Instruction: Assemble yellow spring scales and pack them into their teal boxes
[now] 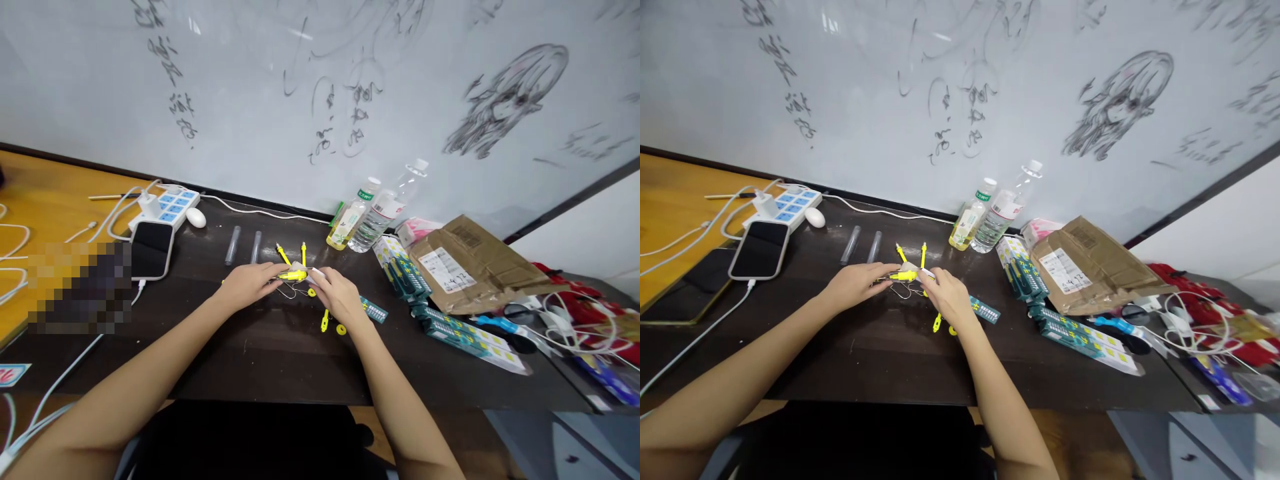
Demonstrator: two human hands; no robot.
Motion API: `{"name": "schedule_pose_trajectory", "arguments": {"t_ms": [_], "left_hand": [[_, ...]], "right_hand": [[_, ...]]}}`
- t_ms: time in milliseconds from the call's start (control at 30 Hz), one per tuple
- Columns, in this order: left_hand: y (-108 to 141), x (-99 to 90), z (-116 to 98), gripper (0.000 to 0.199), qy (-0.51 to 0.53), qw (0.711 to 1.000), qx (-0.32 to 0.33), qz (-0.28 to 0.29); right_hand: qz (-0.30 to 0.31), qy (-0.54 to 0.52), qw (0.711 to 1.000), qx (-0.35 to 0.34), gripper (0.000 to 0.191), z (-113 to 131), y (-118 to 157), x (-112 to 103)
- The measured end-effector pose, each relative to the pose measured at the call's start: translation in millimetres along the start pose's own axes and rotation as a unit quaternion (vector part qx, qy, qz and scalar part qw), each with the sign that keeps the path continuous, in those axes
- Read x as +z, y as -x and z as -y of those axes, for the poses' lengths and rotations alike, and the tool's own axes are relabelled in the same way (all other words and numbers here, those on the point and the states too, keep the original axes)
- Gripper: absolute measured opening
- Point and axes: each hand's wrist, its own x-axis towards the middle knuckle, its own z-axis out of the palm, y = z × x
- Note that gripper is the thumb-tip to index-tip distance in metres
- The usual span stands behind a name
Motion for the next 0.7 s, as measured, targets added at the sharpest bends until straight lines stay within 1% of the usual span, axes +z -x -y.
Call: {"name": "schedule_pose_trajectory", "arguments": {"t_ms": [67, 133, 267, 367, 433, 567, 700], "left_hand": [[-0.1, -0.6, 0.6, 0.034, 0.014, 1.0, -0.011, -0.008], [0.2, -1.0, 1.9, 0.029, 0.022, 1.0, -0.014, -0.004], [1.1, -2.3, 5.3, 0.019, 0.018, 0.999, 0.021, 0.039], [1.3, -4.2, 6.6, 0.017, 0.039, 0.997, 0.042, 0.051], [1.0, -6.3, 7.1, 0.018, 0.041, 0.997, 0.052, 0.046], [0.7, -11.0, 6.6, 0.023, 0.01, 0.997, 0.07, 0.032], [1.2, -14.1, 1.7, 0.03, -0.029, 0.993, 0.109, 0.024]], "right_hand": [[0.008, -0.005, 1.0, -0.011, 0.038, 1.9, -0.2, -1.4], [0.015, -0.02, 0.999, -0.026, 0.04, 4.5, -0.2, -2.6], [0.01, -0.043, 0.998, -0.045, 0.043, 10.0, 0.5, -2.1], [0.008, -0.054, 0.997, -0.051, 0.045, 11.8, 1.8, -0.5], [0.013, -0.06, 0.997, -0.053, 0.046, 12.1, 2.3, 0.0], [0.021, -0.067, 0.996, -0.056, 0.044, 14.6, 2.3, 0.1], [0.013, -0.096, 0.995, -0.034, 0.043, 18.0, 2.8, 0.9]]}}
